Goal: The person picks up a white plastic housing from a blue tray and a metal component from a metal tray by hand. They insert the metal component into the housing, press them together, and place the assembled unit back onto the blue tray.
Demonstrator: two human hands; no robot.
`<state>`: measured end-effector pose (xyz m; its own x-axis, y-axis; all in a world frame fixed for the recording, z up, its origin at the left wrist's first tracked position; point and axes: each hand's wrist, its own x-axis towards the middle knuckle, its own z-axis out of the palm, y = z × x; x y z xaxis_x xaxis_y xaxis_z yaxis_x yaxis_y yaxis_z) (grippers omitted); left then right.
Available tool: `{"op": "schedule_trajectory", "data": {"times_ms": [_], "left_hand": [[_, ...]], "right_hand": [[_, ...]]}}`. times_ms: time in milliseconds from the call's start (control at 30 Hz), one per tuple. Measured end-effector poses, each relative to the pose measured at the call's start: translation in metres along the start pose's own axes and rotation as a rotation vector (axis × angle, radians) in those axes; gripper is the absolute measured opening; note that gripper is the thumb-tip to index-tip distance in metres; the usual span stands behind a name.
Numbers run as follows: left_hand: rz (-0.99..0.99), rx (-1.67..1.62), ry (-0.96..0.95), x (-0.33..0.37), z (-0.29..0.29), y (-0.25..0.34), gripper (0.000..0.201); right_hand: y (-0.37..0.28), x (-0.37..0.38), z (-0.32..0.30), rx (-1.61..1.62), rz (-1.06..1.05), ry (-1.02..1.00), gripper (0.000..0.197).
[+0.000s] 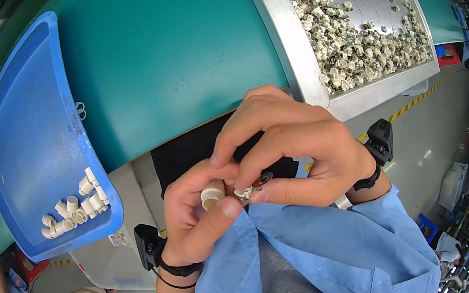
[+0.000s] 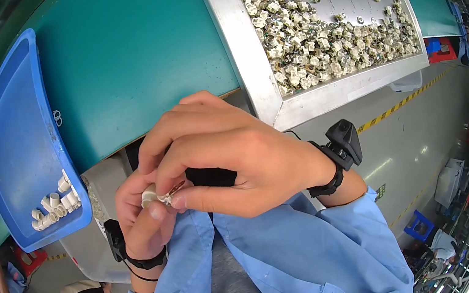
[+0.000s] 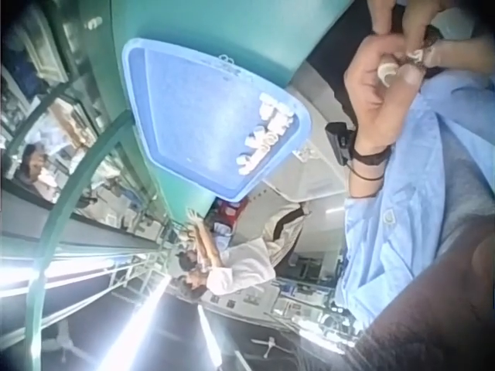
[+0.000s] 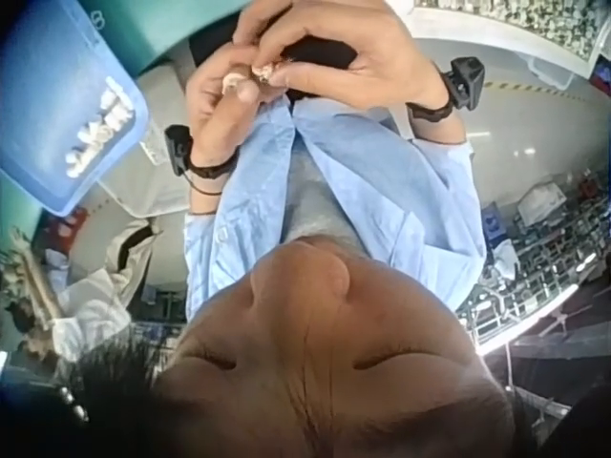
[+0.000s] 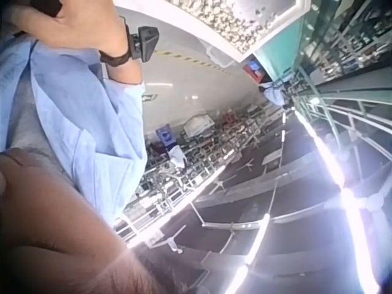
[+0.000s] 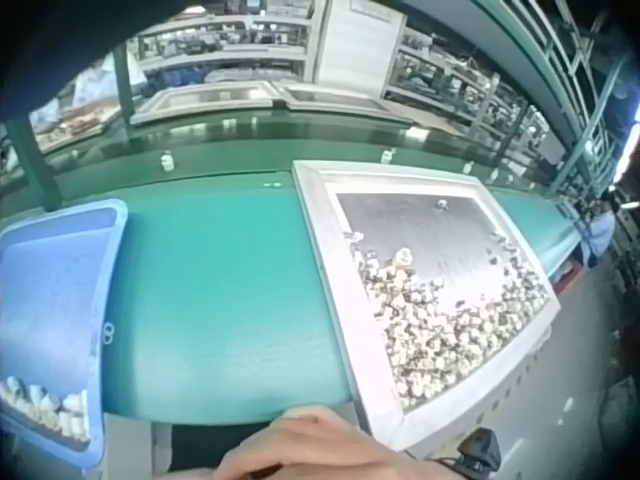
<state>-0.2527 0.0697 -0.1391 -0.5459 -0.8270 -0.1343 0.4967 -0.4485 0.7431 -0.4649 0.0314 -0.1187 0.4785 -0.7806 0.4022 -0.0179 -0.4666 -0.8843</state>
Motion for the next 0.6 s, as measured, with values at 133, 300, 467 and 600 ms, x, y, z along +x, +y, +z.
{"op": "schedule_trajectory", "data": {"times_ms": [133, 300, 467, 600], "left_hand": [[0.038, 0.027, 0.007, -0.002, -0.003, -0.004, 0.023], [0.0, 0.068, -0.062, -0.005, -0.013, -0.004, 0.022], [-0.009, 0.045, 0.002, -0.004, -0.008, -0.004, 0.023], [-0.02, -0.022, 0.007, -0.005, -0.008, -0.004, 0.022]], "right_hand": [[-0.001, -0.003, 0.005, 0.009, 0.05, 0.006, 0.019], [-0.007, 0.001, -0.001, -0.003, 0.106, -0.052, 0.018], [-0.005, 0.002, -0.001, -0.015, 0.094, -0.053, 0.019], [-0.005, 0.002, 0.001, 0.076, 0.151, -0.079, 0.017]]}}
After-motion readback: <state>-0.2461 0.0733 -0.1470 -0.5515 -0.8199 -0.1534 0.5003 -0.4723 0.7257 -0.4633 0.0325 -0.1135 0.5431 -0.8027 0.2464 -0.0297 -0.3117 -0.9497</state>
